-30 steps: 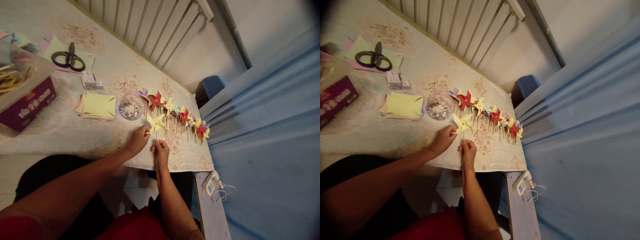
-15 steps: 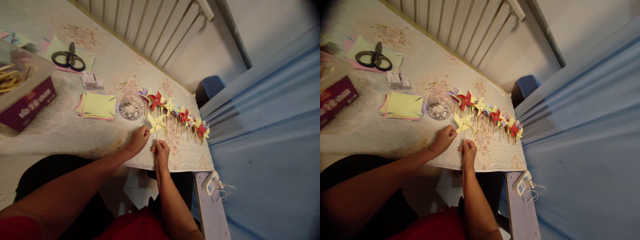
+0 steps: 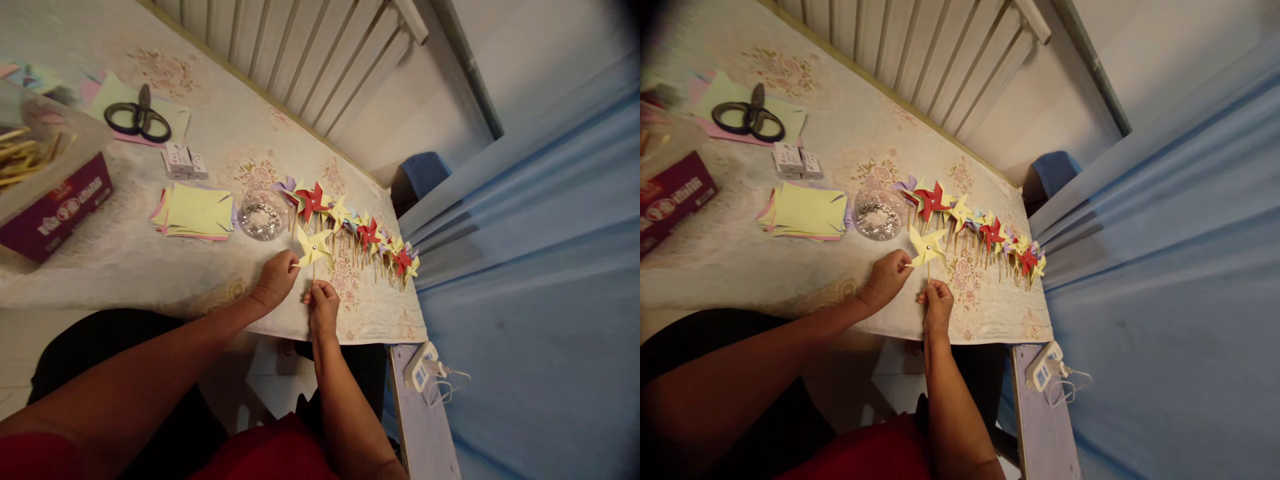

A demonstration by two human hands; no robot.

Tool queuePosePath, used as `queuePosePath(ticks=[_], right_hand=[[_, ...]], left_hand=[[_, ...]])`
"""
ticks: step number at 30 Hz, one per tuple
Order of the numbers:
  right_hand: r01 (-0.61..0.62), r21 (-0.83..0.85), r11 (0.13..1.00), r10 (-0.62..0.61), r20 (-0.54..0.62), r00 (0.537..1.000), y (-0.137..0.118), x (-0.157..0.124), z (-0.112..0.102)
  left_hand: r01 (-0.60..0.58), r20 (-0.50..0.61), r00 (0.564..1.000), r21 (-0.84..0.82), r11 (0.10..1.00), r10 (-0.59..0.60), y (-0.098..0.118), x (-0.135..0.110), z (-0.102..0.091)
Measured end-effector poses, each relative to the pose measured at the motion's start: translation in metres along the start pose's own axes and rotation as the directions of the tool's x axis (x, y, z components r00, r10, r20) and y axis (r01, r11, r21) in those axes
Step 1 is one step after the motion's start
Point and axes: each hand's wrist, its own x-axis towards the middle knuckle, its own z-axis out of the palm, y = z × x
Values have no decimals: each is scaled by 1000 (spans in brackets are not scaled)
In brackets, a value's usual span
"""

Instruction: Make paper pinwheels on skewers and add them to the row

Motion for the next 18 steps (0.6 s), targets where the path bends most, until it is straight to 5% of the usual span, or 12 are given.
queuePosePath(ticks=[18], right_hand=[[12, 6, 1000, -12, 2, 1000, -1, -1, 1]], left_hand=[[-22, -28, 999, -18, 1000, 22, 1, 1, -1]])
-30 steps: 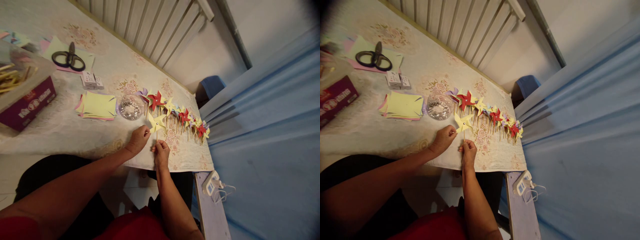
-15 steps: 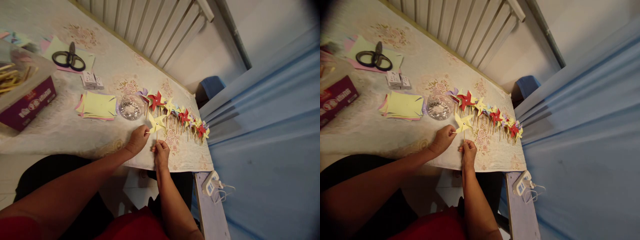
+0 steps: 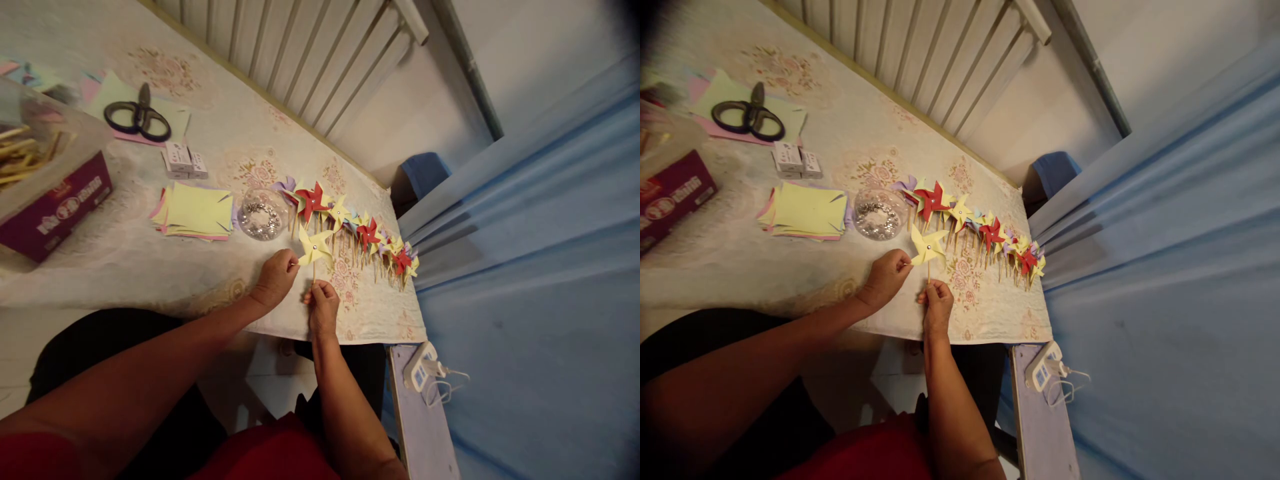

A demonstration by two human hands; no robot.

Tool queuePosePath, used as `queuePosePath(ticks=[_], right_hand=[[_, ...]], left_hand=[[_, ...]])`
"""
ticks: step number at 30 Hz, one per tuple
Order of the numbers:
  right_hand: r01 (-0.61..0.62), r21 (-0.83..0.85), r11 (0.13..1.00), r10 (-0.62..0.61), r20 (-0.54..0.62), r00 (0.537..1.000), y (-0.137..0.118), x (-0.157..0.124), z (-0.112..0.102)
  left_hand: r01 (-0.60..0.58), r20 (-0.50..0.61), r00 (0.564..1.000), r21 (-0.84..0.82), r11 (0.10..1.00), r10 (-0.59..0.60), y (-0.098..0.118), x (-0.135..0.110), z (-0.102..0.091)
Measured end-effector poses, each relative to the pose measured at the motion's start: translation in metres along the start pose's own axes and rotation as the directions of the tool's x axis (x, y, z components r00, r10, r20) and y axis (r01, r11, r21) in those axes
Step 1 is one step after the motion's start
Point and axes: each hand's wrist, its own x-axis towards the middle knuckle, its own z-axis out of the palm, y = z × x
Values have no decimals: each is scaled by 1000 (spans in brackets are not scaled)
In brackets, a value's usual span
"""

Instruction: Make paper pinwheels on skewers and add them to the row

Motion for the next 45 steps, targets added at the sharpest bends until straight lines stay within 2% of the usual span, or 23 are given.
queuePosePath(ticks=[18, 33, 45], right_hand=[[-12, 3, 1000, 12, 0, 1000, -3, 0, 2], [-7, -1, 1000, 7, 4, 1000, -2, 0, 1], [-13, 14, 1000, 13, 5, 1000, -1, 1, 0]], left_hand=[[-2, -32, 999, -14, 1000, 2, 0, 1, -1], [15, -13, 1000, -30, 999, -15, 2, 1, -1], [-23, -42, 999, 2, 1000, 23, 3, 1, -1]])
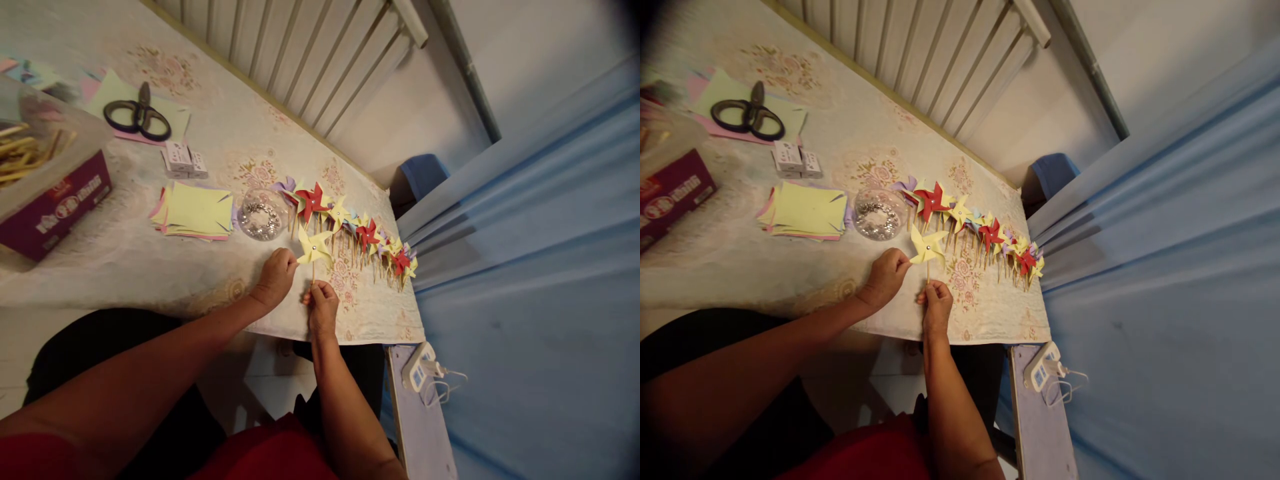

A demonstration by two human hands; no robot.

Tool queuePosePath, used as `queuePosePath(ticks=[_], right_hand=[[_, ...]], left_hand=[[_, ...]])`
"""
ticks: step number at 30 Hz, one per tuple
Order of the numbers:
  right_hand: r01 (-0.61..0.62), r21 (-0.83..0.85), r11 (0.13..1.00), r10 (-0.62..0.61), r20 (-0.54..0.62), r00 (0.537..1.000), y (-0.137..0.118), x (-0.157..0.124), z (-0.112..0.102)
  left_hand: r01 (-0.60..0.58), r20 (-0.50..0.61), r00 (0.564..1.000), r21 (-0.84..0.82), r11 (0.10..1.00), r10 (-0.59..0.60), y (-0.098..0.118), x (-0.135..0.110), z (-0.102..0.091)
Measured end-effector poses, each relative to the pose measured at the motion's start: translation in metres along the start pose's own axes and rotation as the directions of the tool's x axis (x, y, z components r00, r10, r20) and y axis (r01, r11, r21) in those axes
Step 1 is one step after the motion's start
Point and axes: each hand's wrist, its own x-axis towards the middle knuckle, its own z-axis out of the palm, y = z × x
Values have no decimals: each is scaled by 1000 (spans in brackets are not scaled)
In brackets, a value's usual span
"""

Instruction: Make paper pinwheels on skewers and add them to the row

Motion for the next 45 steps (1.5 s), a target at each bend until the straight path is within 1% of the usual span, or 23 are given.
queuePosePath(ticks=[10, 21, 29, 32, 36, 39, 43, 45], right_hand=[[4, -10, 1000, -4, -2, 1000, -1, 0, 1], [0, -14, 1000, 0, -5, 1000, 0, 0, 0], [-6, 27, 1000, 7, -17, 1000, 0, 1, 1], [-10, 31, 999, 10, -18, 1000, 0, 1, 1], [-8, 14, 1000, 8, -22, 1000, 1, 1, 1], [-7, -14, 1000, 6, -22, 1000, 1, 1, 1], [-4, -36, 999, 4, -1, 1000, 0, 0, 1], [-4, -45, 999, 4, 6, 1000, 0, 0, 1]], left_hand=[[7, 3, 1000, -12, 1000, -7, 0, 0, 1], [51, 27, 998, -69, 996, -49, -2, 0, 3], [117, 88, 990, -79, 990, -110, -11, -4, 5], [140, 67, 989, -75, 987, -135, -13, 0, 0], [158, -1, 987, -72, 985, -159, -14, 17, -12], [114, -24, 993, -94, 989, -117, -14, 29, -20], [-26, -75, 997, -41, 999, 22, -15, 37, -25], [-94, -74, 993, -11, 996, 93, -15, 37, -26]])
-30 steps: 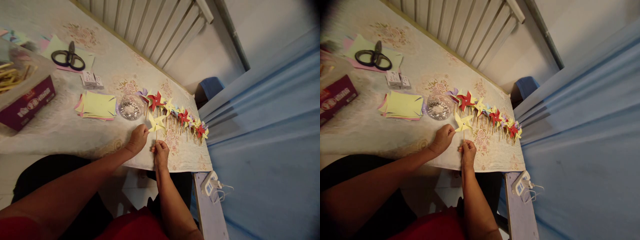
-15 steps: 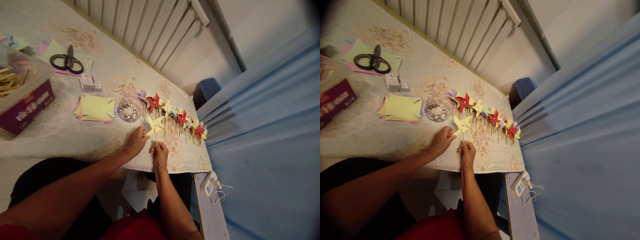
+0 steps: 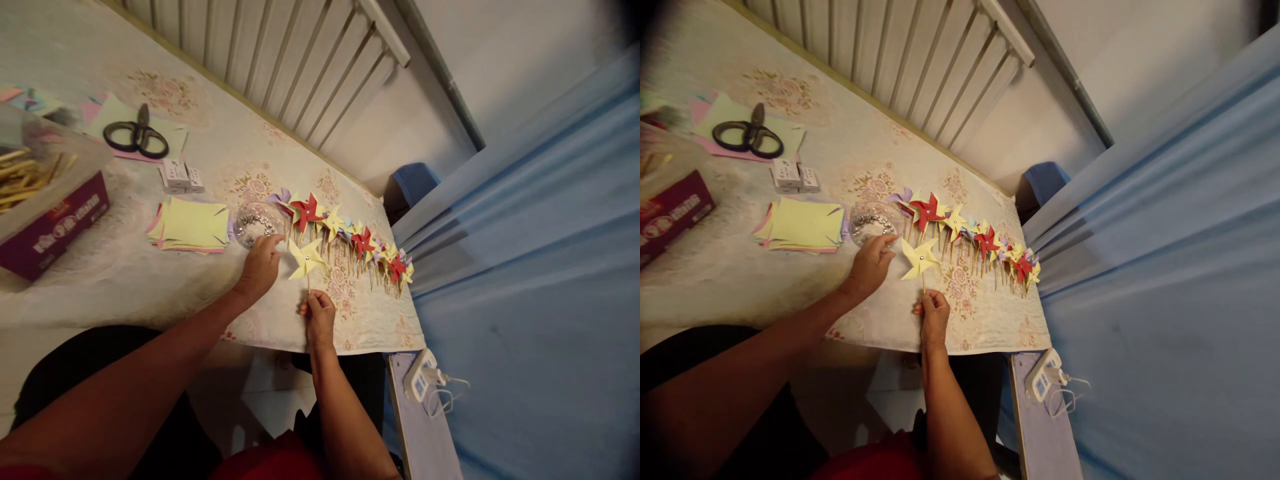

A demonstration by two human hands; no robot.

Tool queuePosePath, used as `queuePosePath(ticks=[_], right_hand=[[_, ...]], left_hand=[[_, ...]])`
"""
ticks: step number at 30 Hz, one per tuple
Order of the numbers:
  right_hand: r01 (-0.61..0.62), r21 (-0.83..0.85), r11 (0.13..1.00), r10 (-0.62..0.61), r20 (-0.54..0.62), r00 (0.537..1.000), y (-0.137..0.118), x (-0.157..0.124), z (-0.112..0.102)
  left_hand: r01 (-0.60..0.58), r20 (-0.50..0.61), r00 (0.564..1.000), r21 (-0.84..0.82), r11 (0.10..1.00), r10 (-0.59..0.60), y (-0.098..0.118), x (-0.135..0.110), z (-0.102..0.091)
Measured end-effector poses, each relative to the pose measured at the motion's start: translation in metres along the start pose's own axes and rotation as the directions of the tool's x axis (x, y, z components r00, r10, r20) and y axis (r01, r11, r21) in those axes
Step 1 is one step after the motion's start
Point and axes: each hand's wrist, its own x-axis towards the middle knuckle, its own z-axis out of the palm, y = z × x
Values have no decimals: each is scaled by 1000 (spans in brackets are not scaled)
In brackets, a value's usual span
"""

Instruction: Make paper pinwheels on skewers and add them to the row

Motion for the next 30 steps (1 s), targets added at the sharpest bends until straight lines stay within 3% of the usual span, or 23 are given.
queuePosePath(ticks=[6, 25, 30], right_hand=[[-3, 2, 1000, 3, 11, 1000, 0, 1, 1], [-2, -5, 1000, 2, 24, 1000, 2, 1, -1], [-3, -7, 1000, 3, 12, 1000, 4, 2, -1]], left_hand=[[-125, 56, 991, 26, 992, 124, 2, -1, 0], [-159, 95, 984, 89, 983, 151, 4, 0, -2], [-157, 150, 979, 118, 980, 139, 2, -1, -1]])
